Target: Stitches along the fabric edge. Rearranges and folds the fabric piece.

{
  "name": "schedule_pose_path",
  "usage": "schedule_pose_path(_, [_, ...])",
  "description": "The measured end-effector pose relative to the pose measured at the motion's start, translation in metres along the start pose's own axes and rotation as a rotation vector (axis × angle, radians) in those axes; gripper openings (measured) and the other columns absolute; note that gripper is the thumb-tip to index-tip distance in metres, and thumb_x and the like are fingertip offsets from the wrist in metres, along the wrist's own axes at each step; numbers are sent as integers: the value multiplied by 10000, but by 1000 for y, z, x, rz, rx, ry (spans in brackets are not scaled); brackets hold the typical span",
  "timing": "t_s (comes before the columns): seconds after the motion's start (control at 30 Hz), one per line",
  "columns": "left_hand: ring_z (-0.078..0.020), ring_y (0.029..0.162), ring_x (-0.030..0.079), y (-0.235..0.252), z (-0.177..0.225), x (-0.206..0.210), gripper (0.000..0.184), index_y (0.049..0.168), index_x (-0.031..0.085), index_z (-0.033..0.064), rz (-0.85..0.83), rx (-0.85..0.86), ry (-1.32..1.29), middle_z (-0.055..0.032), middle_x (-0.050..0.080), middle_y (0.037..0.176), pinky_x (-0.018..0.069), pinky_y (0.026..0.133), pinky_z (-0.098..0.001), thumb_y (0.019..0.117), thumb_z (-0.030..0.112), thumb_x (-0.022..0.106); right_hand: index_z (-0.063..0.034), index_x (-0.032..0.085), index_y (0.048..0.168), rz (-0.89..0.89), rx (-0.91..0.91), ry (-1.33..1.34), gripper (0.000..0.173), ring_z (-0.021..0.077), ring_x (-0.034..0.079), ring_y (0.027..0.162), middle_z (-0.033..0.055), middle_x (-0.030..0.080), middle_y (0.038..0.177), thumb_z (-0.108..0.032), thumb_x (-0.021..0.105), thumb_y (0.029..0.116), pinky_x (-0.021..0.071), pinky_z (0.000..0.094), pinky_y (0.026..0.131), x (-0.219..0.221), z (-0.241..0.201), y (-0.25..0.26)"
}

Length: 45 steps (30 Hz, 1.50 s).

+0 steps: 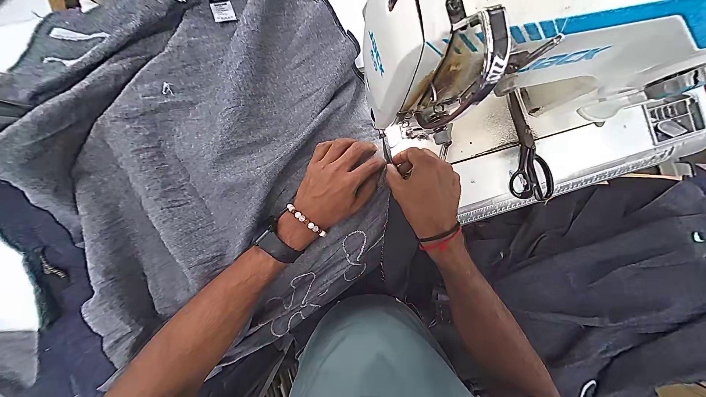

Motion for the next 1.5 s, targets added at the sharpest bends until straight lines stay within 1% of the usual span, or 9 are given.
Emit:
schedule_pose_path(0.3, [-299,1319,519,0,-2,1,397,1357,677,283,-29,-12,8,-62,609,1404,367,1105,-508,1024,388,488,-164,773,985,-24,-64,126,220,188,619,641,33,665,789,-295,604,1034,484,418,539,-8,12,2])
schedule_pose_path(0.67, [-293,1319,506,1,-3,2,410,1378,661,338,-47,-27,26,-47,587,1437,350,1096,-513,1028,413,460,-143,713,900,5,-56,58,116,218,612,597,47,646,749,-240,687,957,457,435,487,-4,6,1])
schedule_pose_path(0.77, [-283,1353,470,2,-3,2,440,1412,626,389,-85,-66,49,-23,548,1485,308,1120,-523,1034,480,419,-68,729,964,92,-159,-98,144,277,667,737,110,659,856,-174,632,980,529,437,570,3,-2,-1])
schedule_pose_path(0.9, [-285,1388,474,0,-2,-1,440,1390,648,280,-34,17,28,-27,553,1500,321,1142,-527,1030,460,470,-10,715,960,56,-332,-220,145,322,660,886,160,644,932,-74,587,983,556,409,681,7,-8,-7])
schedule_pose_path(1.03, [-244,1457,419,2,-3,1,435,1432,623,309,-88,98,-43,63,549,1524,275,1196,-496,1051,418,447,-111,785,1157,-74,-376,-68,267,294,653,972,113,690,1022,-99,601,964,559,437,770,-7,23,-5])
schedule_pose_path(1.13, [-255,1439,446,1,-1,-2,415,1412,644,305,-82,113,-29,58,574,1502,306,1180,-497,1050,386,457,-128,782,1129,109,-259,20,242,279,668,1030,106,713,1091,-148,608,962,557,454,838,-22,51,-19])
schedule_pose_path(1.3, [-277,1440,451,1,9,-1,407,1393,660,287,-97,61,-2,49,587,1489,333,1171,-509,1044,316,453,-114,729,1133,160,-328,25,427,298,652,956,134,691,1030,-479,699,914,525,475,820,15,41,-118])
schedule_pose_path(1.4, [-260,1464,417,-3,3,2,413,1403,650,314,-69,60,-35,79,564,1510,303,1190,-509,1039,315,456,-114,716,982,248,-304,-26,164,255,659,820,94,685,890,-233,624,917,520,405,684,33,58,-144])
schedule_pose_path(1.5, [-251,1461,420,-5,3,2,415,1405,646,318,-73,53,-32,86,569,1504,301,1190,-502,1038,309,452,-83,683,822,469,-263,-18,138,200,619,647,81,621,713,-166,626,916,512,328,564,-15,78,-138])
Point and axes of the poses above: each hand's wrist, its own y-axis towards the middle knuckle, its own x-axis out of the palm, z = x × y, the point moved 3 cm from there along y, towards the middle knuckle
